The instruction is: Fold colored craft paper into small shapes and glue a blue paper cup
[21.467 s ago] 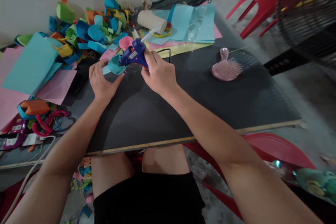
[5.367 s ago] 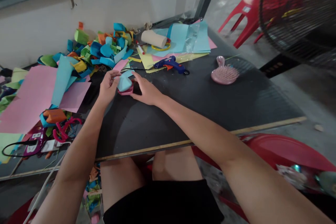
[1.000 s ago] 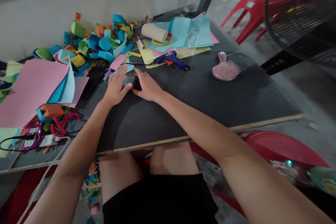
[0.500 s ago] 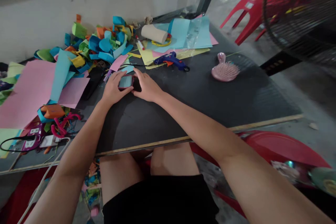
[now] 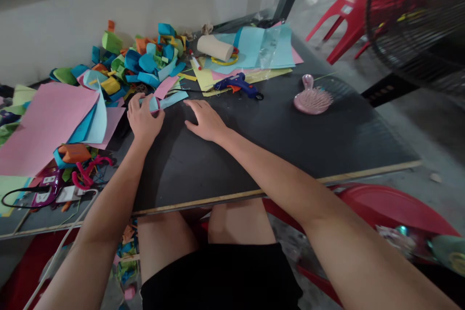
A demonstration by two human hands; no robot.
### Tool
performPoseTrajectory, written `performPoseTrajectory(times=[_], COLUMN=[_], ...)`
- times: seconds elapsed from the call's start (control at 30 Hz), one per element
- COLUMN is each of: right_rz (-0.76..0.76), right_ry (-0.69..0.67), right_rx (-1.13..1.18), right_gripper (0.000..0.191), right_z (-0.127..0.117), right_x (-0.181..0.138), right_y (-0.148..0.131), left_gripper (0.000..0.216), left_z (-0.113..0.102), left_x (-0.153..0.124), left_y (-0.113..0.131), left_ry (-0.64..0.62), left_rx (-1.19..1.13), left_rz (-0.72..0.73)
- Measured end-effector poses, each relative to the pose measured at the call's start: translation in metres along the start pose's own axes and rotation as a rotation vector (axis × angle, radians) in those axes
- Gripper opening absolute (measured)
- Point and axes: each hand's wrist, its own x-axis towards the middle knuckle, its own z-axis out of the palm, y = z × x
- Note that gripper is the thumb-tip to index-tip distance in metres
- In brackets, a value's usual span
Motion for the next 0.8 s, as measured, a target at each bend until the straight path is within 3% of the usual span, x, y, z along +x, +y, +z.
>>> performPoseTrajectory(times=[0.17,0.37,0.5,0.63,0.8], right_rz=[-0.012,-0.003,-0.016,-0.027,-0.013], right_ry=[0.008,0.005,-0.001,0.004,-0.006], right_rx=[-0.001,0.005,-0.013,-0.032,-0.017], right_gripper=[0.05,0.049,0.049,0.048,0.048], right_z=[0.0,0.001,0.001,0.001,0.001], right_x=[0.0,0.001,0.002,0.002,0.002], right_y=[-0.001,-0.001,-0.002,-0.003,-0.003], left_gripper=[0.043,0.041,0.038,0.034,0.044], left_z=[0.001,-0.011,-0.004,0.013,0.019], left_x=[-0.001,0.002,0.01,0.015,0.017], left_y=[0.0,-0.001,0.0,0.0,-0.005], left_ry=[-0.046,0.022,-0.036,-0.192,-0.26], left_rx=[0.008,-0.001,0.058,0.172,0.21], left_rz=[-0.035,-0.073,0.079,0.254,0.249])
